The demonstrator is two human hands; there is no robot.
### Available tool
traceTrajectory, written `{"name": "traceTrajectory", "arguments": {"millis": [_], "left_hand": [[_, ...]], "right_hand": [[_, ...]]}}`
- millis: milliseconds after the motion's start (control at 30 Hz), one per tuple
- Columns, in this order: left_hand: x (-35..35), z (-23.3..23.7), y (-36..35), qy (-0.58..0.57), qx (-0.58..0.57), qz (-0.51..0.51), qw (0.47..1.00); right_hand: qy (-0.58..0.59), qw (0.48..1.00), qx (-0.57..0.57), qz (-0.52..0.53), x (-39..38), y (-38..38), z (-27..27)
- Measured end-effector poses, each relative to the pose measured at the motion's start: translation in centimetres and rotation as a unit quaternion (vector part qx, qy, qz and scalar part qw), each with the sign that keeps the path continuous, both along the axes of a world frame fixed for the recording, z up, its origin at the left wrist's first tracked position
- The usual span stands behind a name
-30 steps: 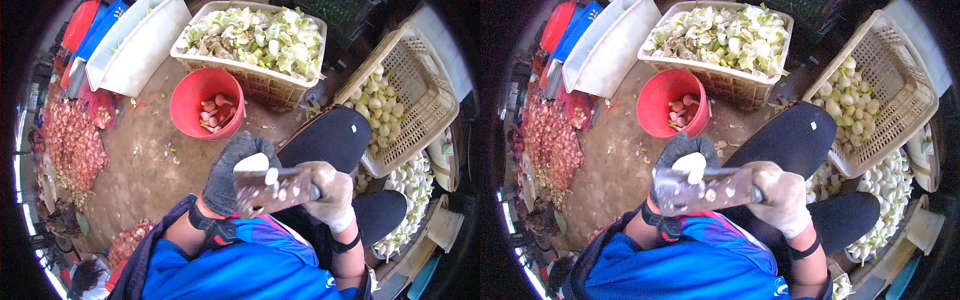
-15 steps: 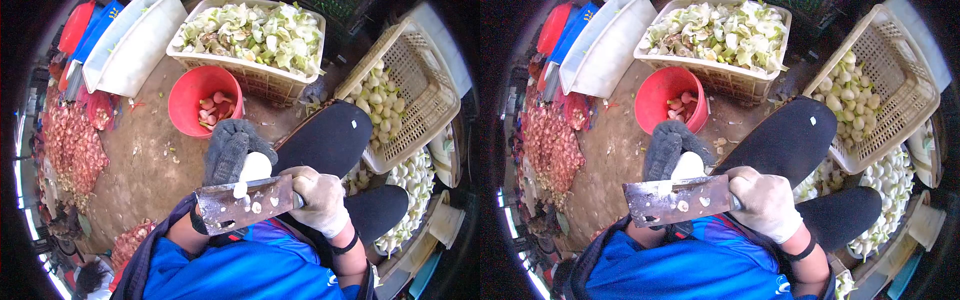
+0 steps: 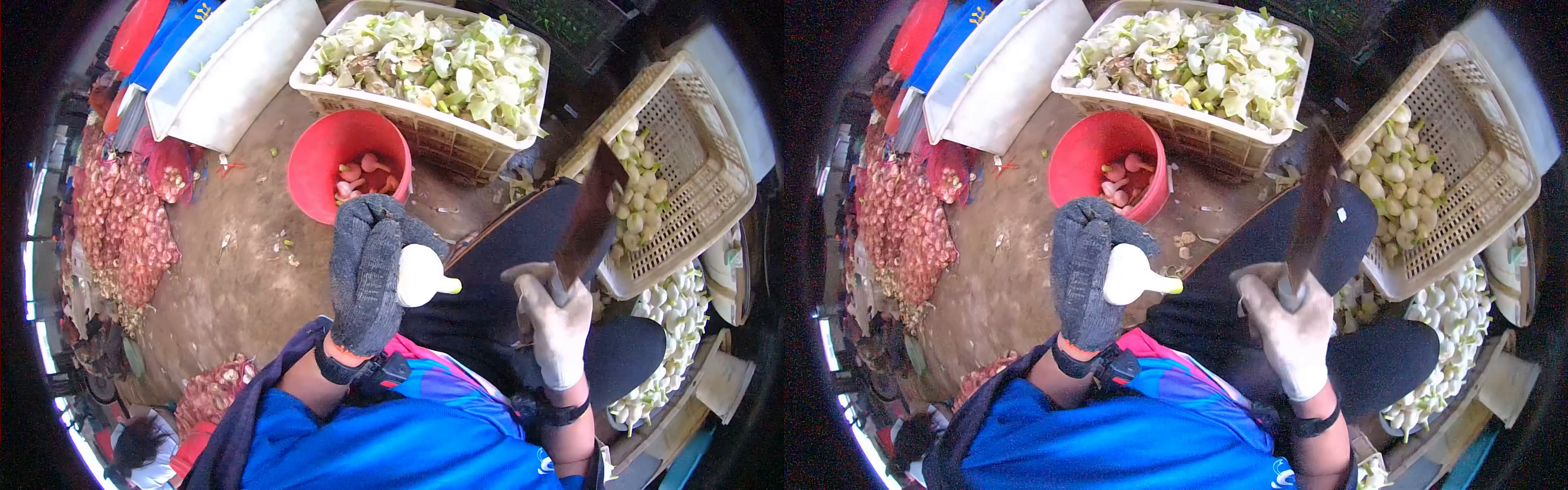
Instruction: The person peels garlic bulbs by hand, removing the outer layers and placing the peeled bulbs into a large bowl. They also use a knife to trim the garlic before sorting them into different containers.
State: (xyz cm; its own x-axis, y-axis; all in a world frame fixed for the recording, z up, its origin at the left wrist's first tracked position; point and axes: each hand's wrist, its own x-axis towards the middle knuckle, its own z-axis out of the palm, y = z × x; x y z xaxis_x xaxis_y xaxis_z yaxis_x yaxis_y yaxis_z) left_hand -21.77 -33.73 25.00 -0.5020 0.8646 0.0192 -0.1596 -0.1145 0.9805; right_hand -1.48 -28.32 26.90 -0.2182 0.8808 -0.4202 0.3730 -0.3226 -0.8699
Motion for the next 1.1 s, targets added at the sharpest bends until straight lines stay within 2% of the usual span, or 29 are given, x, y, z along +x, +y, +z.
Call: {"name": "traceTrajectory", "arguments": {"millis": [33,100,167,200,233,267,300,333,367,400,433,467,500,533,567,633,667,700,767,800,833,867,900,967,1000,1033,1100], "left_hand": [[-0.1,0.1,0.0,0.0,0.011,-0.004,1.0],[-0.4,0.0,0.0,0.001,0.024,-0.008,1.0],[-1.1,-1.3,-0.5,0.096,0.03,0.032,0.994],[-1.9,-2.3,-0.8,0.202,0.033,0.046,0.978],[-1.9,-1.7,-0.8,-0.047,0.073,0.066,0.994],[-2.0,-1.8,-0.6,-0.12,0.075,0.127,0.982],[-2.9,-2.1,-0.9,-0.138,0.104,0.102,0.98],[-3.2,-2.6,-0.9,-0.048,0.08,0.147,0.985],[-5.7,-4.9,-2.2,-0.068,0.103,0.092,0.988],[-6.2,-5.4,-2.6,0.004,0.073,0.122,0.99],[-6.9,-5.8,-2.9,0.169,0.04,0.126,0.977],[-7.3,-5.8,-3.2,0.211,0.019,0.132,0.968],[-8.1,-5.7,-3.3,0.485,-0.022,0.116,0.867],[-8.0,-5.9,-3.3,0.321,0.001,0.112,0.941],[-8.1,-6.0,-3.3,0.15,0.016,0.106,0.983],[-8.8,-6.6,-2.7,0.19,0.009,0.09,0.978],[-9.0,-6.9,-2.6,0.225,0.001,0.08,0.971],[-8.8,-6.4,-2.1,0.227,0.002,0.075,0.971],[-8.0,-5.5,-0.8,0.401,-0.024,0.035,0.915],[-7.9,-5.8,-0.2,0.402,-0.022,0.029,0.915],[-8.0,-6.4,0.5,0.343,0.01,0.03,0.939],[-7.8,-6.7,1.2,0.281,0.04,0.032,0.958],[-6.9,-6.5,1.8,0.282,0.039,0.025,0.958],[-4.0,-5.8,3.6,0.266,0.034,0.03,0.963],[-2.0,-4.6,4.7,0.254,0.028,0.001,0.967],[-0.3,-3.8,5.8,0.377,0.042,-0.042,0.925],[5.5,-0.8,7.6,0.35,0.074,-0.146,0.922]], "right_hand": [[0.027,0.999,-0.035,-0.009,-0.6,0.6,0.3],[-0.01,0.993,0.07,0.093,-1.5,1.8,-1.6],[-0.126,0.94,0.243,0.206,-3.7,3.2,-1.7],[-0.096,0.927,0.269,0.244,-5.0,4.1,-2.2],[-0.072,0.912,0.295,0.277,-6.5,5.0,-3.2],[-0.063,0.906,0.29,0.302,-8.2,5.7,-5.1],[-0.06,0.901,0.283,0.322,-10.2,6.4,-6.7],[-0.075,0.898,0.219,0.373,-12.6,7.3,-7.1],[0.111,0.899,0.249,0.342,-14.9,7.8,-9.4],[0.018,0.916,0.162,0.367,-16.5,8.3,-8.7],[-0.033,0.86,0.291,0.419,-19.7,9.1,-11.3],[-0.072,0.894,0.216,0.386,-20.9,8.9,-11.2],[-0.069,0.923,0.187,0.329,-22.3,8.6,-12.6],[-0.092,0.919,0.186,0.336,-23.7,8.9,-14.1],[-0.102,0.91,0.22,0.336,-24.3,8.6,-15.9],[-0.148,0.824,0.352,0.42,-24.7,8.9,-18.2],[-0.146,0.825,0.355,0.415,-24.6,8.7,-19.2],[-0.114,0.849,0.329,0.397,-24.0,8.5,-19.4],[-0.085,0.873,0.302,0.374,-22.8,8.7,-19.9],[0.013,0.912,0.229,0.341,-20.7,8.5,-17.8],[0.112,0.935,0.153,0.301,-18.5,8.0,-15.4],[0.209,0.945,0.027,0.249,-16.3,7.4,-12.8],[0.302,0.929,-0.099,0.19,-13.9,6.5,-9.9],[0.382,0.899,-0.157,0.145,-8.0,5.2,-4.4],[0.332,0.932,-0.096,0.105,-5.7,4.9,-3.9],[0.278,0.958,-0.035,0.062,-3.5,4.4,-3.6],[0.244,0.966,0.053,-0.06,1.9,2.8,-2.6]]}}
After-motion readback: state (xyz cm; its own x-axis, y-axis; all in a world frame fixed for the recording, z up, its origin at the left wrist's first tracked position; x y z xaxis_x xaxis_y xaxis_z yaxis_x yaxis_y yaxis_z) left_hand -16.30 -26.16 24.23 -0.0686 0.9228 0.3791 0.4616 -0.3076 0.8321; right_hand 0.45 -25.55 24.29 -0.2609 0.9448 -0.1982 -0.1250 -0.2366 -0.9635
